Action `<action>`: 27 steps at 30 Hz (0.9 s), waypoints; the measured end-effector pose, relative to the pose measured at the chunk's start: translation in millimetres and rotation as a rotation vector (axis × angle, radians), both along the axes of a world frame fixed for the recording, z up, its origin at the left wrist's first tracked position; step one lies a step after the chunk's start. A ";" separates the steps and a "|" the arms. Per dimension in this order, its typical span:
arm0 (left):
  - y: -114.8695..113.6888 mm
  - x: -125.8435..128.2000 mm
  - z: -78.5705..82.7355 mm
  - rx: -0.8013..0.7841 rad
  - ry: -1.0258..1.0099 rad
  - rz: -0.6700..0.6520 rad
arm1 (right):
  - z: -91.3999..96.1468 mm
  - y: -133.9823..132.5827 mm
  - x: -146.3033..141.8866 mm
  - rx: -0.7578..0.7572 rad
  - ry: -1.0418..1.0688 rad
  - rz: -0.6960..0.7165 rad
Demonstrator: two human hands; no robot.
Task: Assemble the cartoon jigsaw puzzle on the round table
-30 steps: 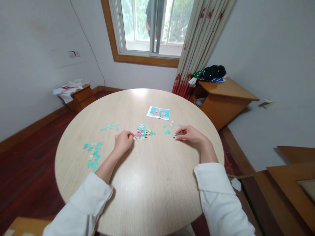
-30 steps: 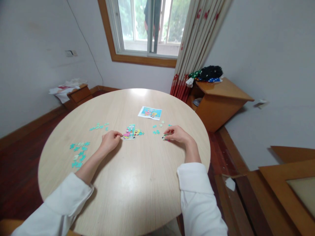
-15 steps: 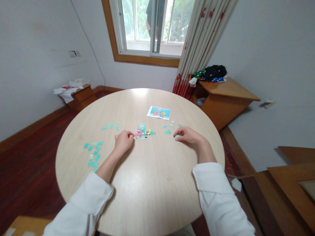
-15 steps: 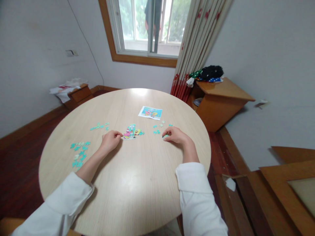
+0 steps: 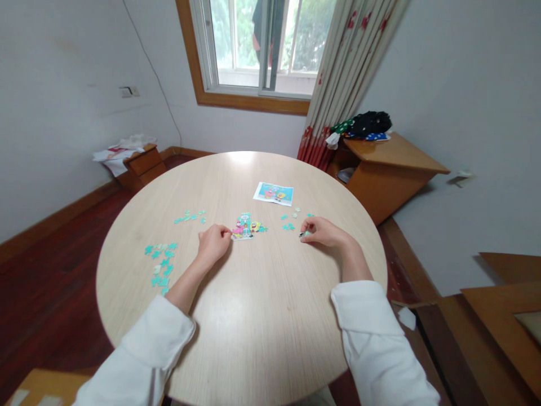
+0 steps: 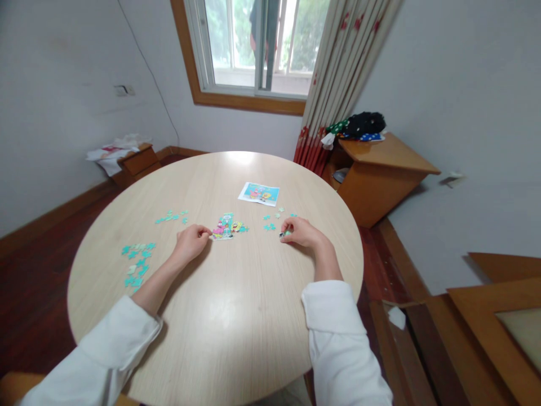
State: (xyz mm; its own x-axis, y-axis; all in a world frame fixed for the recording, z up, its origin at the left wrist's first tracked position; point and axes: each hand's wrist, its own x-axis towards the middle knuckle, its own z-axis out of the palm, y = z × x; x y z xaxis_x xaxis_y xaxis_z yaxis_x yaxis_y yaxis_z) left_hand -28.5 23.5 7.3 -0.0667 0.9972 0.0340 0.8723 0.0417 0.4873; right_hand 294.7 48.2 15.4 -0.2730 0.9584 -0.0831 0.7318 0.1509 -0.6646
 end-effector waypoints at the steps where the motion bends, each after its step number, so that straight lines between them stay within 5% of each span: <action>1: 0.1 0.0 -0.1 0.001 0.000 0.002 | 1.6 -1.0 -1.5 -0.009 0.012 0.010; 9: 1.3 -0.8 -2.4 0.008 -0.018 0.004 | 2.8 -3.5 -9.7 -0.175 0.273 0.074; 19: 2.6 -1.6 -5.6 0.059 -0.072 0.020 | 4.8 -6.2 -46.5 0.028 0.492 -0.016; 27: 1.6 6.3 -9.8 0.189 -0.357 -0.104 | -11.0 -6.6 -92.8 0.102 0.628 -0.027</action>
State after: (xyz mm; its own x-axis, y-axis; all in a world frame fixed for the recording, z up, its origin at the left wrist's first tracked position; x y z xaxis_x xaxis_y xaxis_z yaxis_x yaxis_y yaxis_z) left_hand -22.2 25.1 -2.4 -0.0068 0.9776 0.2102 0.6420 -0.1569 0.7505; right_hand 201.9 41.6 4.5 -0.2153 0.9603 0.1775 0.2114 0.2233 -0.9516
